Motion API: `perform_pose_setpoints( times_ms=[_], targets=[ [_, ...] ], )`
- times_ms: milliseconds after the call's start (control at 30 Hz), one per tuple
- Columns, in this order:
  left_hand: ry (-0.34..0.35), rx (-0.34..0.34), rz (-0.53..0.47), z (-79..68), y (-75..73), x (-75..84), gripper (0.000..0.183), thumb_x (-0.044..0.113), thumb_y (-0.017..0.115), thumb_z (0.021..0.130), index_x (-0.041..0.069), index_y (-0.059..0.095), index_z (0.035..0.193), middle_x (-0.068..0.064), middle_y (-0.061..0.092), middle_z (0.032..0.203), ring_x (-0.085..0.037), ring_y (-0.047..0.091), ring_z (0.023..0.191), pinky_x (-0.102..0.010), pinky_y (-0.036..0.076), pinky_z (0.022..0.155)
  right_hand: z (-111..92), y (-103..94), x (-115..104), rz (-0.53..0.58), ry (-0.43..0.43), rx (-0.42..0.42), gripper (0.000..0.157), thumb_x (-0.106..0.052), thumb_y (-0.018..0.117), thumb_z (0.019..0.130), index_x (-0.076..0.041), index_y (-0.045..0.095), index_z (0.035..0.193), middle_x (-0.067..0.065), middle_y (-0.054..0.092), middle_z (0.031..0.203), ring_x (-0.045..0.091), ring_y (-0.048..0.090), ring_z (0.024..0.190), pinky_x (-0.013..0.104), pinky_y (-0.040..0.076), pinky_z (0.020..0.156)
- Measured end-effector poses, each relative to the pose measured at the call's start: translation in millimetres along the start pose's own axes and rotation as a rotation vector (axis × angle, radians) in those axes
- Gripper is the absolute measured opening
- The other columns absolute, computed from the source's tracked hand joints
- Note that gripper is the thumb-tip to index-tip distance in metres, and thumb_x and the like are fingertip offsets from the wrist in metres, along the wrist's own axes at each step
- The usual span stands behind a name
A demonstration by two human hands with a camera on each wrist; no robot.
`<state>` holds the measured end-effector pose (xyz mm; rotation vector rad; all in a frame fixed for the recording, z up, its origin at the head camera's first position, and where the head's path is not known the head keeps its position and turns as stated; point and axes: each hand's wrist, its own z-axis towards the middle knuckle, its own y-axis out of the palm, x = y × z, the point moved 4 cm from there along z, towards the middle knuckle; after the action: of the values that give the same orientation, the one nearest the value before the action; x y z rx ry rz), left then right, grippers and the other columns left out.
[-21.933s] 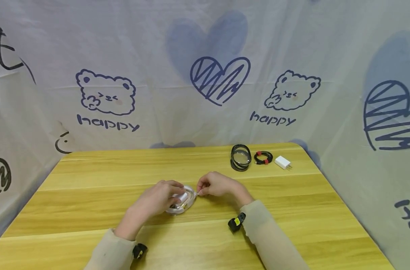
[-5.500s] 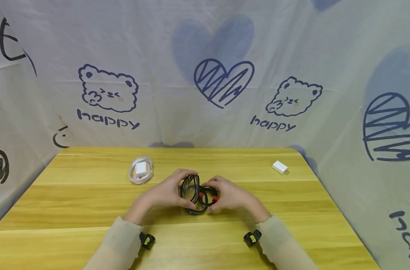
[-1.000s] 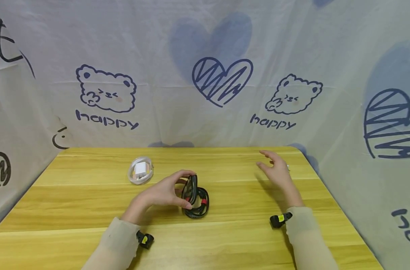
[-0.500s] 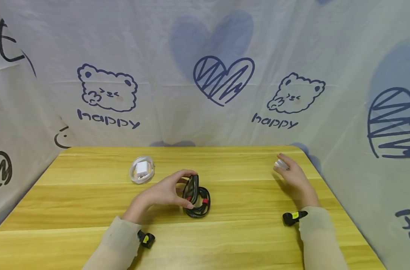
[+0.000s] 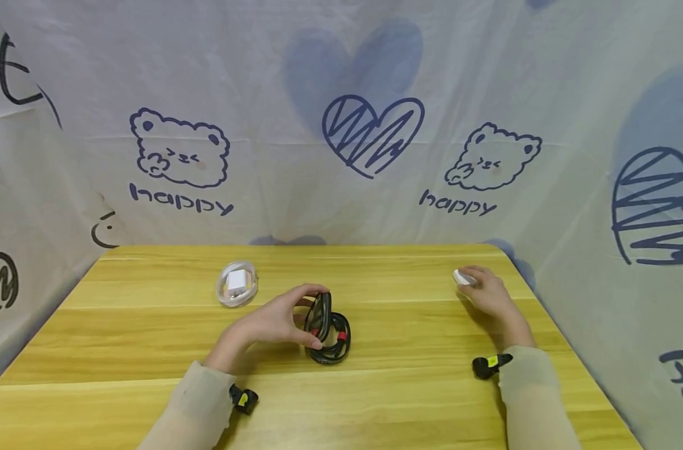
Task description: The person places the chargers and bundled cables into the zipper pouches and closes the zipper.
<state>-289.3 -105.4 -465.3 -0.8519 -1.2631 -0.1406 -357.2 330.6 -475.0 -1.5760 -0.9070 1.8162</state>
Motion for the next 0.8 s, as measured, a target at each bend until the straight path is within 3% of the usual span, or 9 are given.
perform_pose_setpoints(
  times_ms=[167,333,600,800],
  targets=[
    [0.009,0.000,0.000,-0.4,0.3,-0.6,0.096,0.016,0.094,0.078,0.006,0.039,0.156,-0.012,0.046,0.153,-0.041,0.046,0.141,-0.054,0.045,0.113,0.4,1.7,-1.2,0.005,0.021,-0.007,0.048,-0.013,0.057,0.106,0.012,0.049,0.147,0.036,0.035,0.149,0.055,0.046,0.130,0.066,0.040,0.111],
    [0.003,0.000,-0.005,-0.3,0.2,0.0,0.096,0.015,0.094,0.078,0.009,0.039,0.156,-0.010,0.045,0.154,-0.040,0.045,0.142,-0.053,0.045,0.114,0.9,2.8,-1.7,0.003,0.044,-0.014,0.048,-0.013,0.055,0.106,0.013,0.049,0.146,0.036,0.035,0.148,0.053,0.048,0.128,0.065,0.041,0.111],
    [0.000,0.000,0.002,0.2,0.1,0.0,0.095,0.016,0.094,0.078,0.012,0.040,0.156,-0.009,0.046,0.154,-0.039,0.046,0.141,-0.052,0.046,0.114,-0.4,2.9,-1.8,-0.040,0.020,-0.038,0.049,-0.013,0.056,0.107,0.011,0.048,0.148,0.033,0.031,0.160,0.056,0.046,0.134,0.066,0.037,0.114],
    [-0.005,-0.003,-0.006,0.1,0.7,-0.4,0.095,0.015,0.094,0.078,0.011,0.040,0.156,-0.009,0.045,0.155,-0.038,0.046,0.142,-0.050,0.047,0.114,-1.3,4.4,0.6,-0.023,0.018,-0.020,0.045,-0.010,0.058,0.105,0.009,0.051,0.146,0.035,0.043,0.151,0.054,0.051,0.128,0.064,0.045,0.106]
  ],
)
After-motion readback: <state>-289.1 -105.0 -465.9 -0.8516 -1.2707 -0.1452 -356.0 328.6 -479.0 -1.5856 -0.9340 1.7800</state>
